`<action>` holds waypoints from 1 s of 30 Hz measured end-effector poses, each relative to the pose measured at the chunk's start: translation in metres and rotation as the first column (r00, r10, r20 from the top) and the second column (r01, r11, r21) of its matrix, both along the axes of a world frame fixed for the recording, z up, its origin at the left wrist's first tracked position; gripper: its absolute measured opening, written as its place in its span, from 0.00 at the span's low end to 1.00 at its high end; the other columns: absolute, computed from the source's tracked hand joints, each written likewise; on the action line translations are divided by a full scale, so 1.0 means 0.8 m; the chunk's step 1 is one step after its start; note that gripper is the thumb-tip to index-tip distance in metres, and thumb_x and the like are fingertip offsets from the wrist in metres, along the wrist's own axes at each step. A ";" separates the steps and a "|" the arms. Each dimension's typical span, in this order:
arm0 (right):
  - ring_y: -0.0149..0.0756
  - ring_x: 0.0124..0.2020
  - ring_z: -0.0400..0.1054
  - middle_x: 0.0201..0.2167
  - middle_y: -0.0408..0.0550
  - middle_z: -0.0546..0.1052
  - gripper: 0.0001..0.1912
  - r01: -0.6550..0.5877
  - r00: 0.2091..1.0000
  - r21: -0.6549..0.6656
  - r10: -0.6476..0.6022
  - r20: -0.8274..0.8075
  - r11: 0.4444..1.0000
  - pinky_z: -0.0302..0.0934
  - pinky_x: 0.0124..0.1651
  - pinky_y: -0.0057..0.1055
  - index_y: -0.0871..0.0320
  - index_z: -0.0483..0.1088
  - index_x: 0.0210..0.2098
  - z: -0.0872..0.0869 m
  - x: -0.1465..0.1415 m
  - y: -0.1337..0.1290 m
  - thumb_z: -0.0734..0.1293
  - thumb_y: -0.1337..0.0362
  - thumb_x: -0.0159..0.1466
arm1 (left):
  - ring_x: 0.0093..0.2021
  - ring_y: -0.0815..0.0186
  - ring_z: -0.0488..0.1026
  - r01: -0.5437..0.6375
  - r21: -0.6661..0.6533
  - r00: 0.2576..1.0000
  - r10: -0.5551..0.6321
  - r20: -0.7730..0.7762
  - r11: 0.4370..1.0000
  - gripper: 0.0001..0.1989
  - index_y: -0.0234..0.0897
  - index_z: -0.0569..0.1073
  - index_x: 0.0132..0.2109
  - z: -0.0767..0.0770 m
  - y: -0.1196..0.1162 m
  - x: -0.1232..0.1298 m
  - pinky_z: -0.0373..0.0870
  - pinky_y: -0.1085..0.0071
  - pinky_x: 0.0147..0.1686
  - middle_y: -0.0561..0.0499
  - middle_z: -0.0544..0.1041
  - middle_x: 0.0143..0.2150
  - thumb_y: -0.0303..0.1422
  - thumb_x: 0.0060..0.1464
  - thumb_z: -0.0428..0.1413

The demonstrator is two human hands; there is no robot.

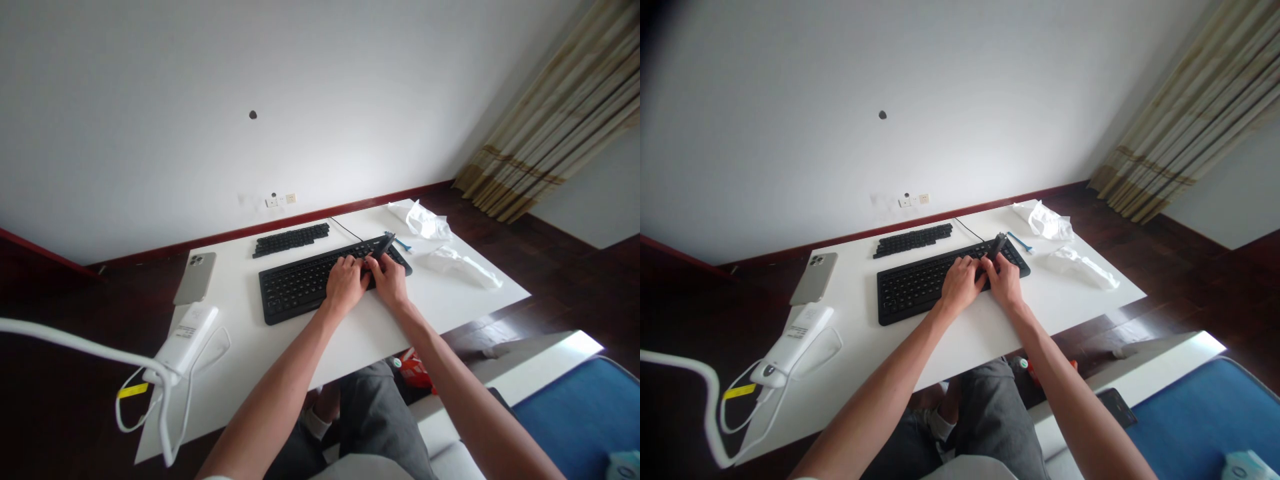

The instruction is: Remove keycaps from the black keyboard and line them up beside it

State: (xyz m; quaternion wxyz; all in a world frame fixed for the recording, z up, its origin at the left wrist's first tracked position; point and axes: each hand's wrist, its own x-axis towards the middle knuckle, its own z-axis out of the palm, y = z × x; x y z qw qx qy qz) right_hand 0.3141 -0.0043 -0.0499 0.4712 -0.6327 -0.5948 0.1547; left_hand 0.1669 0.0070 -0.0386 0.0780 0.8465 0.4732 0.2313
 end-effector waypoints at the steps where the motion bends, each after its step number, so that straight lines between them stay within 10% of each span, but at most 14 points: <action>1: 0.42 0.29 0.72 0.30 0.50 0.82 0.22 0.003 1.000 0.000 -0.003 -0.011 1.000 0.63 0.34 0.34 0.57 0.77 0.40 -0.001 0.000 0.000 0.63 0.45 0.70 | 0.49 0.56 0.71 -0.002 0.000 1.000 0.002 -0.001 1.000 0.09 0.39 0.74 0.51 0.000 0.000 0.000 0.70 0.62 0.52 0.46 0.75 0.46 0.36 0.67 0.56; 30: 0.44 0.31 0.75 0.33 0.52 0.83 0.21 -0.003 1.000 0.011 0.003 -0.028 1.000 0.66 0.36 0.36 0.57 0.78 0.41 -0.005 0.001 0.001 0.64 0.46 0.69 | 0.73 0.50 0.60 -0.026 0.074 0.999 0.029 -0.040 0.997 0.25 0.38 0.66 0.70 -0.020 -0.002 0.008 0.57 0.50 0.71 0.43 0.65 0.72 0.40 0.73 0.45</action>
